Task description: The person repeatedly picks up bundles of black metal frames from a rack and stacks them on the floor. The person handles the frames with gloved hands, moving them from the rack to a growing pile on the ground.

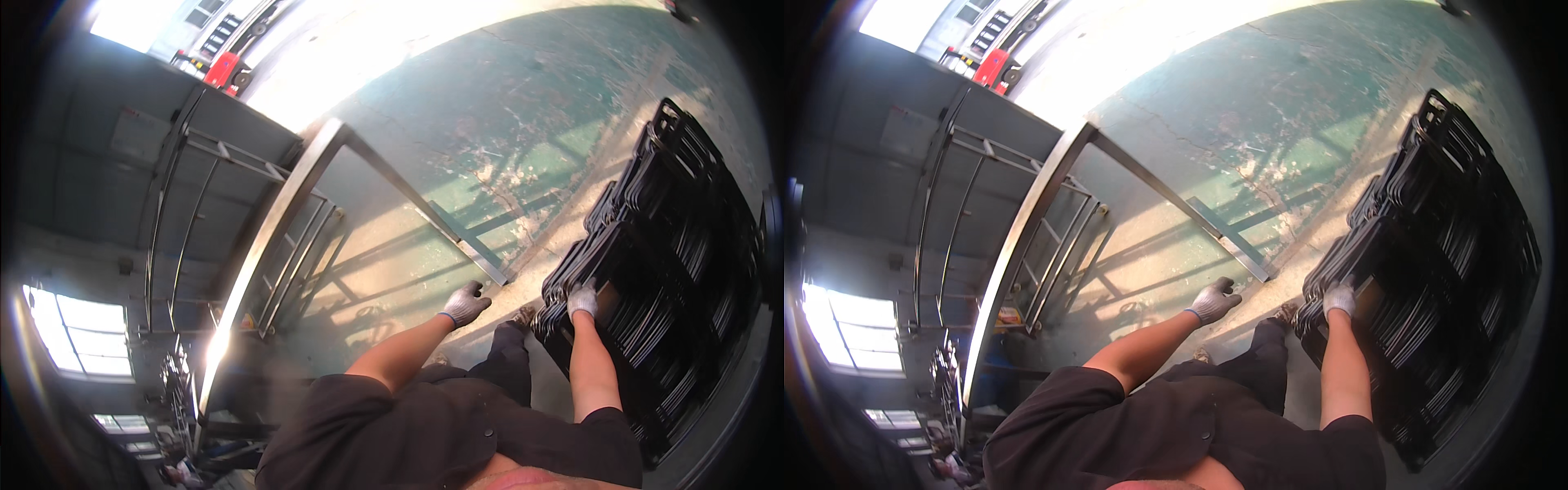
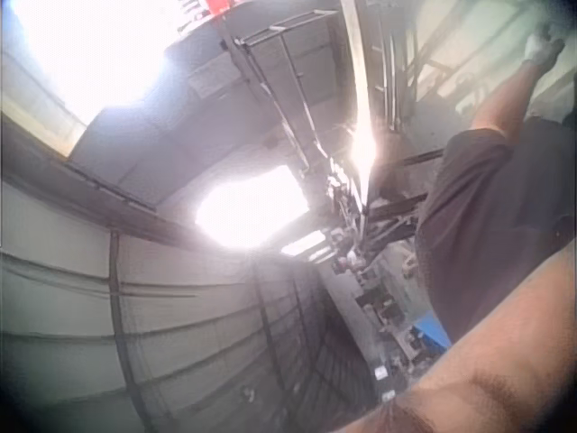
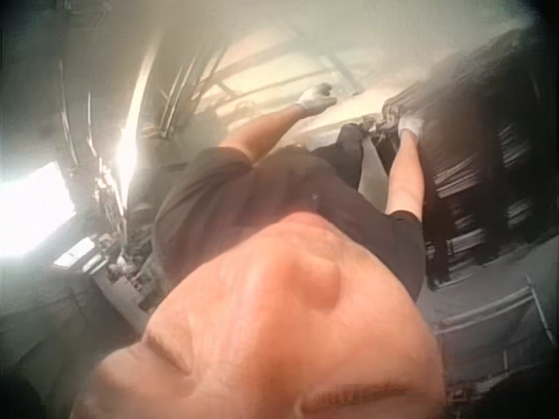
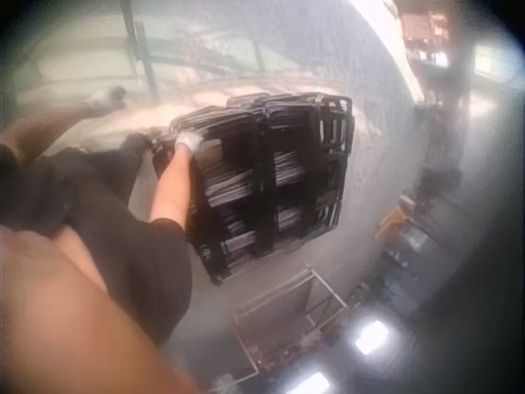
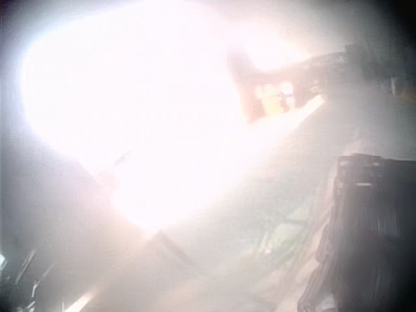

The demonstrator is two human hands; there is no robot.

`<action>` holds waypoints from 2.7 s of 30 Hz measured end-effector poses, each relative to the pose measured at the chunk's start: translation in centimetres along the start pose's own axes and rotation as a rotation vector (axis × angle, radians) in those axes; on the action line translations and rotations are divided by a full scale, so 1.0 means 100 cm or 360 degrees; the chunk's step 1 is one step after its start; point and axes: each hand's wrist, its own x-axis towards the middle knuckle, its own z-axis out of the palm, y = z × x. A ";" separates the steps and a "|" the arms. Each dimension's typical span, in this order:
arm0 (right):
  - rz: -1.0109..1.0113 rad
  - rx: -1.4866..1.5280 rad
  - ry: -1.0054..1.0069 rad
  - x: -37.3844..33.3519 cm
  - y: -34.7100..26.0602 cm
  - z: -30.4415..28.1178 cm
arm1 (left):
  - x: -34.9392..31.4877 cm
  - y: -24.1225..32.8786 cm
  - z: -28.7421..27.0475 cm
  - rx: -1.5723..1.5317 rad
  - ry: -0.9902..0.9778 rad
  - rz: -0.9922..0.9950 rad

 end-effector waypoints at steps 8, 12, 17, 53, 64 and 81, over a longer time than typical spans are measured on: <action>-0.0314 -0.0191 0.0769 -0.106 0.002 -0.022 | -0.206 -0.172 -0.061 -0.0561 0.0788 -0.0363; -0.0782 -0.0214 0.0539 -0.156 -0.054 0.051 | -0.332 -0.252 -0.066 -0.0926 0.1044 -0.0555; -0.1406 -0.0044 -0.0291 -0.333 -0.142 0.185 | -0.473 -0.378 -0.021 -0.1233 0.1633 -0.0983; -0.3772 -0.0203 -0.0590 -1.221 -0.305 0.600 | -0.938 -0.758 -0.257 -0.1538 0.2996 -0.0223; -0.3149 -0.0003 -0.1096 -1.178 -0.299 0.600 | -0.919 -0.755 -0.278 -0.0997 0.2815 0.0099; -0.2070 0.0242 -0.1625 -1.218 -0.316 0.530 | -0.917 -0.752 -0.301 -0.1077 0.2955 -0.0056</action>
